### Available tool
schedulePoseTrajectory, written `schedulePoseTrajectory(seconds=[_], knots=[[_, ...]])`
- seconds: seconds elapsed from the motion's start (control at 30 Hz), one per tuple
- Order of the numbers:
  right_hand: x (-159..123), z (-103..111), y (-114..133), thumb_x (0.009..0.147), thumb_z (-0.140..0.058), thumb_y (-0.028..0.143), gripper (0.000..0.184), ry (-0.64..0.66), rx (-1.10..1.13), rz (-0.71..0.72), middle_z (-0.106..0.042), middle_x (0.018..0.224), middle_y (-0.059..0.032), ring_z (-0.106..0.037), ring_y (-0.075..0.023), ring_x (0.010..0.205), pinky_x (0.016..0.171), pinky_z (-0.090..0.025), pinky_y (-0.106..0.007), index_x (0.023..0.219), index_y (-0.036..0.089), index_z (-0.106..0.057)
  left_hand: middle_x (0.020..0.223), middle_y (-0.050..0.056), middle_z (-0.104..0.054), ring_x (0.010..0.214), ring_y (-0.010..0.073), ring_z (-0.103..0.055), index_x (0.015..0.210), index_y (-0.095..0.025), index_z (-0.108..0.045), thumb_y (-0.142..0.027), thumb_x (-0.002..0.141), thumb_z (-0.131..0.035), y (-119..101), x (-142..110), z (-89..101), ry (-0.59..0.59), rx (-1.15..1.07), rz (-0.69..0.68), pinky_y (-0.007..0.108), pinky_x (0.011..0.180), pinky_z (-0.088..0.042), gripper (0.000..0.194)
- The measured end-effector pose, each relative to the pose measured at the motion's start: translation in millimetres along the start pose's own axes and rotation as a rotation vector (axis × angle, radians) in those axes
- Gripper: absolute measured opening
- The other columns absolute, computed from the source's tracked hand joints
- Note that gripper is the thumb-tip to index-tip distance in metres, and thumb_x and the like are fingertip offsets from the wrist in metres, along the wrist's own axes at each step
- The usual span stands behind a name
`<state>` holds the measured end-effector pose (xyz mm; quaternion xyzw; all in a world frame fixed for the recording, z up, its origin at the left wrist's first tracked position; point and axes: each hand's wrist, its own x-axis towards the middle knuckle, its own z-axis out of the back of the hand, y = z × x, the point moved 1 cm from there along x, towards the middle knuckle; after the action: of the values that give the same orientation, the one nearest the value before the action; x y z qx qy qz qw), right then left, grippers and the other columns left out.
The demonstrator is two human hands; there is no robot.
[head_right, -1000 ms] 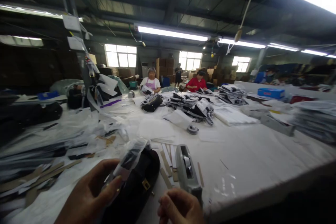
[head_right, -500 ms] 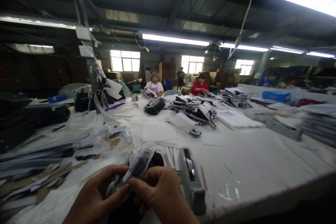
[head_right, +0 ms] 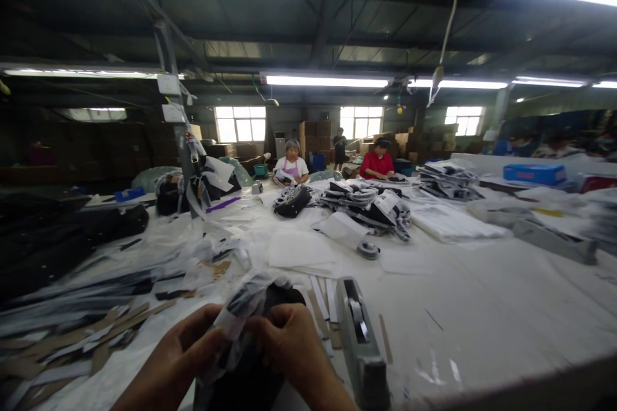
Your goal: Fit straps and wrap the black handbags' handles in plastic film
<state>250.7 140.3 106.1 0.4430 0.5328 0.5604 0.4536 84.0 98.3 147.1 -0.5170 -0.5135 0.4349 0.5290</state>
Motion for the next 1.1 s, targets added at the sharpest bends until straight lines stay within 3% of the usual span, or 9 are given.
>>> schedulePoseTrajectory(seconds=[0.1, 0.2, 0.33, 0.5, 0.6, 0.73, 0.83, 0.93, 1.1], knots=[[-7, 7, -4, 0.075, -0.071, 0.061, 0.05, -0.073, 0.038, 0.034, -0.056, 0.041, 0.0012, -0.046, -0.0082, 0.032, 0.032, -0.029, -0.017, 0.057, 0.015, -0.061, 0.085, 0.007, -0.076, 0.078, 0.0226, -0.07, 0.092, -0.016, -0.071, -0.051, 0.068, -0.079, 2, 0, -1.2, -0.054, -0.028, -0.01, 0.029, 0.07, -0.053, 0.043], [-24, 10, -1, 0.08, -0.065, 0.066, 0.057, -0.11, 0.21, 0.133, -0.072, 0.061, -0.0056, -0.067, -0.019, 0.053, 0.051, -0.052, -0.025, 0.104, 0.015, -0.071, 0.082, 0.006, -0.076, 0.073, 0.021, -0.07, 0.096, -0.018, -0.068, -0.05, 0.067, -0.081, 2, -2, -3.8, -0.139, -0.019, 0.004, 0.026, 0.064, -0.053, 0.045], [-37, 1, 9, 0.08, -0.066, 0.063, 0.093, -0.066, 0.358, 0.225, -0.078, 0.086, -0.0086, -0.073, -0.0274, 0.08, 0.079, -0.056, -0.039, 0.151, 0.017, -0.028, 0.079, 0.006, -0.076, 0.072, 0.0223, -0.071, 0.093, -0.018, -0.066, -0.054, 0.067, -0.079, -2, -7, -15.6, -0.203, 0.137, -0.041, 0.027, 0.063, -0.055, 0.046], [-26, -6, 27, 0.073, -0.079, 0.052, 0.107, 0.044, 0.528, 0.183, -0.076, 0.085, -0.0037, -0.071, -0.0269, 0.085, 0.083, -0.054, -0.04, 0.154, 0.023, -0.015, 0.083, 0.004, -0.076, 0.085, 0.0245, -0.071, 0.082, -0.02, -0.067, -0.049, 0.069, -0.078, -11, -8, -37.8, -0.35, 0.319, -0.14, 0.028, 0.076, -0.056, 0.034], [-20, 1, 38, 0.072, -0.082, 0.045, 0.106, 0.09, 0.589, 0.135, -0.075, 0.087, -0.0032, -0.071, -0.0254, 0.089, 0.085, -0.054, -0.038, 0.153, 0.023, -0.017, 0.091, 0.006, -0.076, 0.09, 0.0255, -0.072, 0.091, -0.02, -0.069, -0.05, 0.075, -0.074, -12, -9, -40.2, -0.279, 0.235, -0.129, 0.03, 0.079, -0.057, 0.034], [-19, 16, 48, 0.075, -0.08, 0.042, 0.1, 0.086, 0.607, 0.111, -0.073, 0.112, -0.0074, -0.068, -0.0276, 0.105, 0.091, -0.053, -0.04, 0.153, 0.028, -0.018, 0.129, 0.009, -0.066, 0.121, 0.0284, -0.059, 0.1, -0.021, -0.073, -0.049, 0.089, -0.058, -7, -14, -17.5, -0.321, 0.289, -0.189, 0.036, 0.1, -0.05, 0.033], [-20, 24, 50, 0.079, -0.078, 0.04, 0.094, 0.066, 0.585, 0.087, -0.071, 0.117, -0.006, -0.067, -0.0274, 0.108, 0.093, -0.052, -0.042, 0.153, 0.033, -0.02, 0.13, 0.009, -0.066, 0.126, 0.0284, -0.056, 0.103, -0.021, -0.073, -0.049, 0.093, -0.052, 11, -21, 5.4, -0.426, 0.408, -0.191, 0.042, 0.108, -0.043, 0.036], [-17, 29, 45, 0.077, -0.08, 0.041, 0.095, 0.0, 0.556, 0.075, -0.073, 0.114, -0.0058, -0.068, -0.0278, 0.104, 0.09, -0.054, -0.041, 0.152, 0.035, -0.023, 0.124, 0.008, -0.07, 0.119, 0.0283, -0.061, 0.112, -0.023, -0.072, -0.049, 0.092, -0.052, 36, -26, 18.2, -0.305, 0.491, -0.095, 0.042, 0.106, -0.046, 0.038], [-14, 31, 26, 0.08, -0.078, 0.04, 0.092, 0.006, 0.56, 0.025, -0.071, 0.119, -0.0037, -0.065, -0.0249, 0.109, 0.098, -0.048, -0.039, 0.152, 0.038, -0.021, 0.136, 0.006, -0.063, 0.131, 0.0278, -0.052, 0.125, -0.029, -0.066, -0.045, 0.089, -0.06, 58, -26, 28.7, -0.192, 0.639, -0.171, 0.042, 0.113, -0.037, 0.04]])
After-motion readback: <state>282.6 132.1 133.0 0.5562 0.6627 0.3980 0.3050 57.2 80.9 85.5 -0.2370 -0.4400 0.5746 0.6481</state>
